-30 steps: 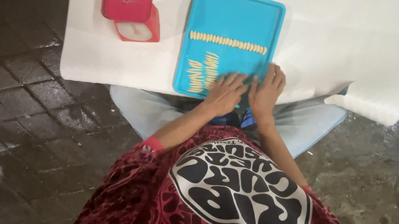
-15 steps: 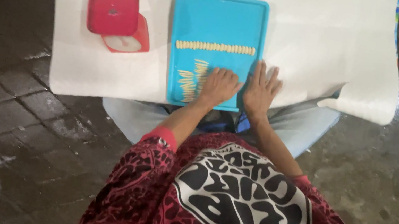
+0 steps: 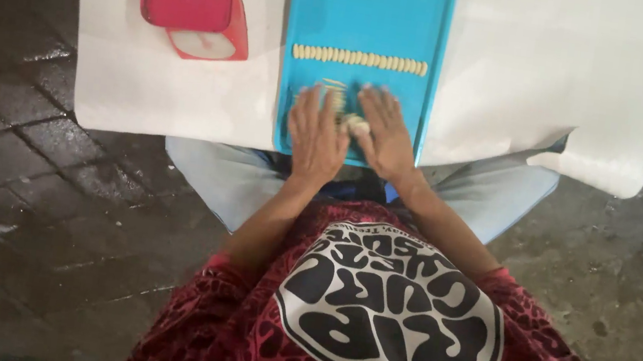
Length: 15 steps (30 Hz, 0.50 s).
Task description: Rolling small pieces of dough into thin strips and arranging them in rows on a tray.
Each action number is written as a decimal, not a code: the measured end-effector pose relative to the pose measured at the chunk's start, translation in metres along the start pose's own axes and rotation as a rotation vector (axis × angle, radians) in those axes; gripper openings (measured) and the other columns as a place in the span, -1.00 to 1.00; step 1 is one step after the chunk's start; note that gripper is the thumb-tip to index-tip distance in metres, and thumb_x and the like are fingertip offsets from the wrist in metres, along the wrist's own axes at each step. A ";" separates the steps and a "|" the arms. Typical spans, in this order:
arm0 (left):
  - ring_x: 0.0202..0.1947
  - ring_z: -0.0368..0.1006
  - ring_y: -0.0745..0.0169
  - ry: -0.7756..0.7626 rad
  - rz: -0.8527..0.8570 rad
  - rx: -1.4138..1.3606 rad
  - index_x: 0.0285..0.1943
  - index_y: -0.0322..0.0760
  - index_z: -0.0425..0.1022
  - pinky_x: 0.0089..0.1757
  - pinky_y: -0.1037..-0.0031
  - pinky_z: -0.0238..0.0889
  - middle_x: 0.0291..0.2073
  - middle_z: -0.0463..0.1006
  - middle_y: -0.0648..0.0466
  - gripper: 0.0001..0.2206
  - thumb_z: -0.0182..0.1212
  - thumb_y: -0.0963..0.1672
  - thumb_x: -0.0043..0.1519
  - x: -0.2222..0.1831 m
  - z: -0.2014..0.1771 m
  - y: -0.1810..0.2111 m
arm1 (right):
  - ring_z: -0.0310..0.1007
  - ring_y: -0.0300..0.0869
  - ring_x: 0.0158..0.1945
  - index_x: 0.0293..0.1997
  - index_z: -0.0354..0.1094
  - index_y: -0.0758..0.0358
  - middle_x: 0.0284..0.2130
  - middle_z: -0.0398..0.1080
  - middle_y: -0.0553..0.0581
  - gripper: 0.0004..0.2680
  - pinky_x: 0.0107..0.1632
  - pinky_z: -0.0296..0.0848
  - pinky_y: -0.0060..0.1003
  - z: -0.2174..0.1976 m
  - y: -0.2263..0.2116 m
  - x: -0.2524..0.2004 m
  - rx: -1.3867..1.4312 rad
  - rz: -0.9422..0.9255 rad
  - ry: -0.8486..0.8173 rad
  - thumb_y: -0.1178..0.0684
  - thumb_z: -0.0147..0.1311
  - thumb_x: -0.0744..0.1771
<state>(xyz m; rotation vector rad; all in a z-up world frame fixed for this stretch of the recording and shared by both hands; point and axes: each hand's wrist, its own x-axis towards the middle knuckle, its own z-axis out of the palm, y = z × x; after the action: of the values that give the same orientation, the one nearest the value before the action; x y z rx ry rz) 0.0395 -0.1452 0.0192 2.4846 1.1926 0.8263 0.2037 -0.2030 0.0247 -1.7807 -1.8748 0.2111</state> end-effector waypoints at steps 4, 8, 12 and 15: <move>0.54 -0.17 -0.37 -0.073 -0.095 0.018 0.59 -0.43 0.03 0.35 0.00 -0.19 0.54 -0.05 -0.34 -0.42 -0.06 -0.10 0.38 -0.009 0.004 -0.020 | 0.01 0.26 0.50 0.51 0.12 0.14 0.46 0.10 0.19 -0.54 0.43 0.01 0.20 0.023 -0.014 0.022 0.045 -0.009 -0.038 -0.20 -0.12 0.42; 0.58 -0.18 -0.22 -0.142 -0.112 -0.034 0.64 -0.36 -0.06 0.45 0.09 -0.31 0.57 -0.03 -0.23 -0.46 -0.23 -0.06 0.47 -0.016 0.026 -0.039 | 0.03 0.27 0.48 0.46 0.18 0.10 0.43 0.12 0.21 -0.49 0.39 -0.02 0.35 0.061 -0.018 0.040 0.019 0.075 -0.009 -0.30 -0.24 0.37; 0.50 0.07 -0.19 -0.101 -0.092 -0.089 0.61 -0.35 0.03 0.40 0.07 -0.10 0.47 0.19 -0.21 -0.49 -0.21 -0.13 0.44 -0.008 0.006 -0.040 | 0.14 0.14 0.42 0.33 0.32 0.08 0.30 0.25 0.11 -0.60 0.39 -0.02 0.22 0.059 -0.034 0.051 -0.024 0.110 0.022 -0.23 -0.24 0.42; 0.38 0.24 -0.24 -0.107 -0.032 -0.180 0.54 -0.56 0.04 0.38 0.06 0.00 0.40 0.26 -0.31 -0.43 -0.14 -0.24 0.26 -0.012 0.005 -0.046 | 0.30 0.02 0.00 0.18 0.40 0.08 -0.02 0.36 0.02 -0.73 0.04 0.24 -0.07 0.055 -0.039 0.061 -0.054 0.039 0.026 -0.15 -0.14 0.45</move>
<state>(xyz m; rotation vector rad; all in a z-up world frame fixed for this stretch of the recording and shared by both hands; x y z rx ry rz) 0.0072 -0.1255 -0.0108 2.3276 1.0694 0.7466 0.1445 -0.1350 0.0135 -1.8482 -1.8453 0.1520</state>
